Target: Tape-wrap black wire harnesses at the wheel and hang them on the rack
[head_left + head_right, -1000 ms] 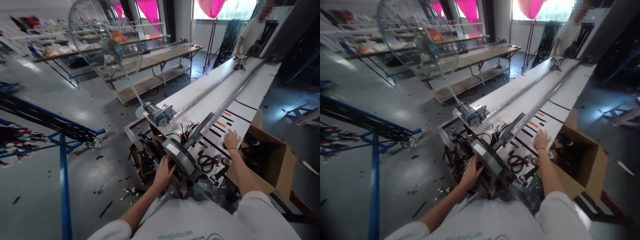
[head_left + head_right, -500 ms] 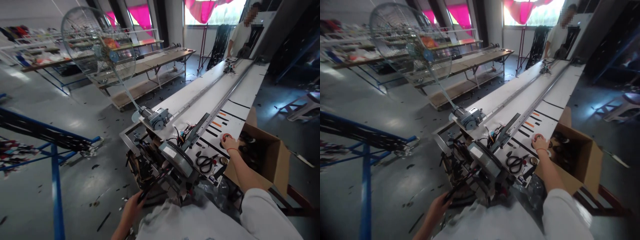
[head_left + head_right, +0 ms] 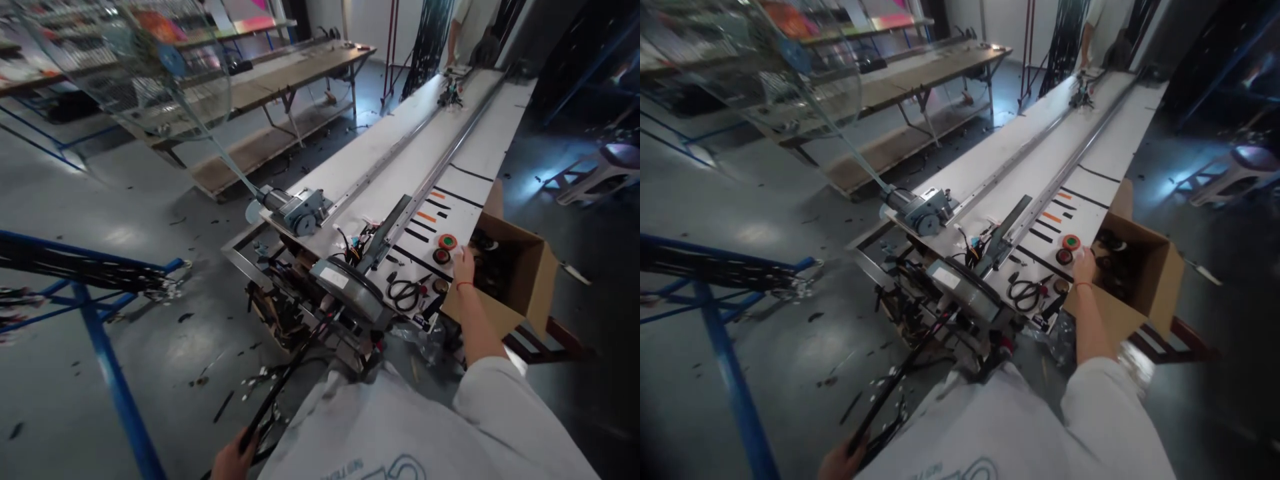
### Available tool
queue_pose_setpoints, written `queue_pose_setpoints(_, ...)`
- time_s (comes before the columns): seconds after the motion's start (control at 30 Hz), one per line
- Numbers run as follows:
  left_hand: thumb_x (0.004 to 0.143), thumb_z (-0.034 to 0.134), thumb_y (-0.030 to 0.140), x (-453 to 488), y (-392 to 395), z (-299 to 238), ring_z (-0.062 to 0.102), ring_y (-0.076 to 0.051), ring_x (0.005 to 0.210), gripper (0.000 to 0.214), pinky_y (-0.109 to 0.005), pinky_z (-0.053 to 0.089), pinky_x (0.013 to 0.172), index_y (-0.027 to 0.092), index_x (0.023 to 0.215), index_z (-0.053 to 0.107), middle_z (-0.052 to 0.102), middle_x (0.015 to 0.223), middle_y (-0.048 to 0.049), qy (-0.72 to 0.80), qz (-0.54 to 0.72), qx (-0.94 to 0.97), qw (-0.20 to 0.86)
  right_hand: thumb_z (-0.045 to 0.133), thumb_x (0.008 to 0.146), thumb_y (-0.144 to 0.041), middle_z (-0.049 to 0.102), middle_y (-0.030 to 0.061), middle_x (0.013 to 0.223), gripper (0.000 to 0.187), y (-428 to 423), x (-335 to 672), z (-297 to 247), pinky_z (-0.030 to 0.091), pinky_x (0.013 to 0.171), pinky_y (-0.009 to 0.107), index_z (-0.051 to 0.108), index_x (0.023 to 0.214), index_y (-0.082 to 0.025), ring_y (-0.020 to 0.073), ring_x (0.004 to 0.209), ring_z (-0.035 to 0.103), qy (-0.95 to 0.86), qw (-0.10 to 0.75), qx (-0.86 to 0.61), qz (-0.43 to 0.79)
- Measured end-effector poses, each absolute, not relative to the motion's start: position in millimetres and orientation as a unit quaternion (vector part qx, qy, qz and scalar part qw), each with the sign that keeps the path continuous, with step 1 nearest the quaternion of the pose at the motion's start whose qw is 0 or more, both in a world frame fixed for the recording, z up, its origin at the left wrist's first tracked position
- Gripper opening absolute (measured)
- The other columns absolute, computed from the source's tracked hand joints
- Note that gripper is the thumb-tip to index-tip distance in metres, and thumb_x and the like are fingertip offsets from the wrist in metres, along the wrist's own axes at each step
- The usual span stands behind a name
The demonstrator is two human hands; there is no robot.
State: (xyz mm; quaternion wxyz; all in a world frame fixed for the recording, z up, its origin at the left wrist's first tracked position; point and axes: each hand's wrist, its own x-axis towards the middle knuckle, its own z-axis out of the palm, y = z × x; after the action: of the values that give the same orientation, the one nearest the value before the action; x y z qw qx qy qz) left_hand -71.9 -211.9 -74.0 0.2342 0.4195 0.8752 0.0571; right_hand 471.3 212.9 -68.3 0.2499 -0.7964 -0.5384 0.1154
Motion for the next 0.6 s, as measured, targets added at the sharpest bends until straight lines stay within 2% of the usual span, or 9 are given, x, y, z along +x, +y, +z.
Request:
queue_pose_setpoints(0.1,0.057,0.041,0.048,-76,-209,-78,0.074,-0.035,0.07,0.026,-0.038,0.054,0.061,0.036,0.047,0.061,0.07,0.053,0.0049,0.87,0.056,0.366,0.326,0.028,0.092,-0.035,0.041,0.0226,0.149,0.061,155,463,-78,0.03,0.113,0.043,0.044,0.143,-0.004,0.0268,0.14,0.034,-0.485,0.312,-0.814,0.065)
queue_pose_setpoints(0.17,0.057,0.043,0.05,-79,-198,-82,0.074,-0.036,0.072,0.026,-0.038,0.053,0.063,0.034,0.049,0.062,0.07,0.054,0.0039,0.859,0.066,0.369,0.35,0.033,0.091,-0.041,0.039,0.02,0.151,0.063,120,440,-84,0.027,0.114,0.045,0.044,0.143,-0.007,0.0278,0.142,0.031,-0.5,0.277,-0.817,0.083)
queue_pose_setpoints(0.27,0.059,0.046,0.053,-78,-172,-87,0.072,-0.033,0.068,0.031,-0.035,0.052,0.062,0.029,0.058,0.067,0.07,0.056,0.0017,0.826,0.103,0.412,0.371,0.036,0.091,-0.041,0.044,0.0145,0.15,0.059,98,402,-88,0.02,0.116,0.051,0.047,0.143,-0.016,0.0279,0.142,0.031,-0.522,0.218,-0.815,0.122)
queue_pose_setpoints(0.33,0.063,0.047,0.055,-73,-150,-87,0.07,-0.029,0.066,0.038,-0.032,0.051,0.061,0.025,0.067,0.07,0.07,0.059,-0.0005,0.794,0.125,0.455,0.382,0.04,0.089,-0.04,0.046,0.0149,0.148,0.057,103,388,-84,0.018,0.116,0.054,0.049,0.14,-0.017,0.0287,0.141,0.033,-0.495,0.238,-0.824,0.138)
queue_pose_setpoints(0.4,0.067,0.046,0.056,-66,-127,-85,0.067,-0.026,0.065,0.045,-0.029,0.05,0.061,0.019,0.075,0.072,0.07,0.062,-0.003,0.762,0.139,0.499,0.389,0.047,0.085,-0.044,0.05,0.0175,0.142,0.054,111,386,-74,0.022,0.114,0.055,0.055,0.131,-0.016,0.0304,0.138,0.035,-0.433,0.347,-0.807,0.203)
queue_pose_setpoints(0.5,0.071,0.045,0.056,-54,-98,-82,0.062,-0.02,0.06,0.047,-0.026,0.048,0.06,0.016,0.075,0.069,0.065,0.059,-0.0037,0.719,0.157,0.564,0.376,0.045,0.085,-0.058,0.061,0.0164,0.125,0.051,111,397,-58,0.038,0.106,0.053,0.062,0.113,-0.02,0.0293,0.126,0.049,-0.338,0.532,-0.706,0.324)
queue_pose_setpoints(0.6,0.075,0.043,0.057,-45,-82,-82,0.055,-0.016,0.055,0.046,-0.024,0.046,0.059,0.017,0.065,0.062,0.058,0.056,-0.0025,0.679,0.164,0.62,0.357,0.042,0.085,-0.068,0.067,0.0097,0.108,0.049,92,404,-44,0.05,0.097,0.046,0.063,0.097,-0.026,0.0239,0.112,0.06,-0.298,0.622,-0.607,0.395)
